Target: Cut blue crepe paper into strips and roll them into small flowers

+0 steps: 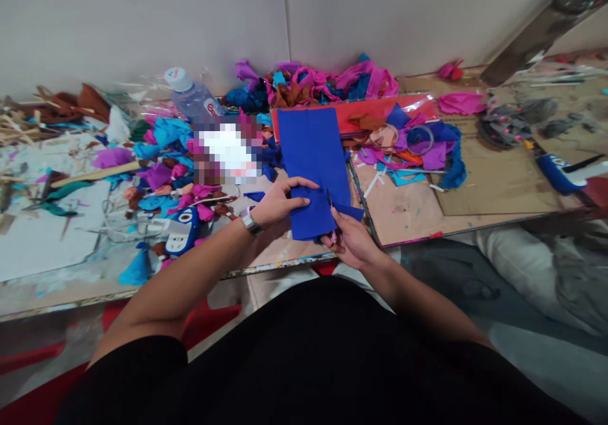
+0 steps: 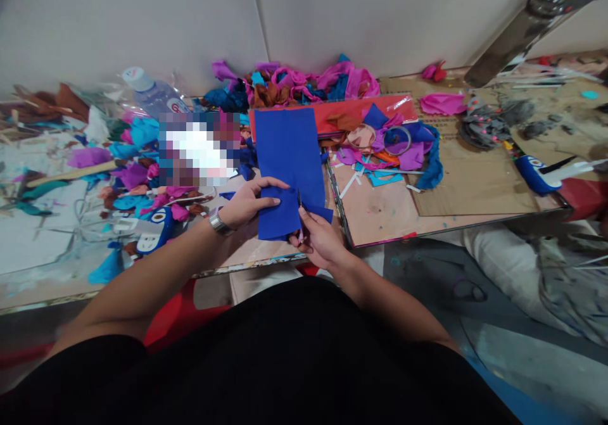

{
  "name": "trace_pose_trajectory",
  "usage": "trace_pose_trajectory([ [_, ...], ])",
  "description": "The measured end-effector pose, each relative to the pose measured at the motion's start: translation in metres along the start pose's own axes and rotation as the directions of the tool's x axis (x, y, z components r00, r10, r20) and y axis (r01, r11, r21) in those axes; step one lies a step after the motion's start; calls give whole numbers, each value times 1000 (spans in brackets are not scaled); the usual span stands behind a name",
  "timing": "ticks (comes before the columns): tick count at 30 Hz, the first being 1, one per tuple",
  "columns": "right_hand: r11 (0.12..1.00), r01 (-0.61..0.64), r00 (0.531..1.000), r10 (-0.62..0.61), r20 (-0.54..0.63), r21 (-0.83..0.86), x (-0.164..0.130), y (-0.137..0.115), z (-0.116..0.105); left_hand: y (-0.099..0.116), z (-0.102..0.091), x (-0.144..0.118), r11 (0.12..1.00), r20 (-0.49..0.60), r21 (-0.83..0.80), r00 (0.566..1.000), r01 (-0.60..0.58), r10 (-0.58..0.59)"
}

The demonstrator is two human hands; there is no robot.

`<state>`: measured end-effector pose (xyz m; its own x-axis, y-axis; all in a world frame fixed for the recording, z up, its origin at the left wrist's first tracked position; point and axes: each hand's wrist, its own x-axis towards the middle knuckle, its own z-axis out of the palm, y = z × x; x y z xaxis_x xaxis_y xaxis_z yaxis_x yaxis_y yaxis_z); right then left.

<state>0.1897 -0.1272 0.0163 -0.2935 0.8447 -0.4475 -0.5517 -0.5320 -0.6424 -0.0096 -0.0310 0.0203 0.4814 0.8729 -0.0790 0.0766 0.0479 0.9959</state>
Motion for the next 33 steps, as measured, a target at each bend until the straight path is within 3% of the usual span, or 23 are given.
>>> trace_pose_trajectory([
  [13, 1000, -25, 1000, 25, 8, -19, -5, 1, -3, -10, -4, 2, 1000, -62, -19, 998, -2, 1],
  [33, 1000, 10, 1000, -10, 18, -28, 0, 2, -2, -3, -3, 1, 999, -5, 13, 999, -38, 38],
])
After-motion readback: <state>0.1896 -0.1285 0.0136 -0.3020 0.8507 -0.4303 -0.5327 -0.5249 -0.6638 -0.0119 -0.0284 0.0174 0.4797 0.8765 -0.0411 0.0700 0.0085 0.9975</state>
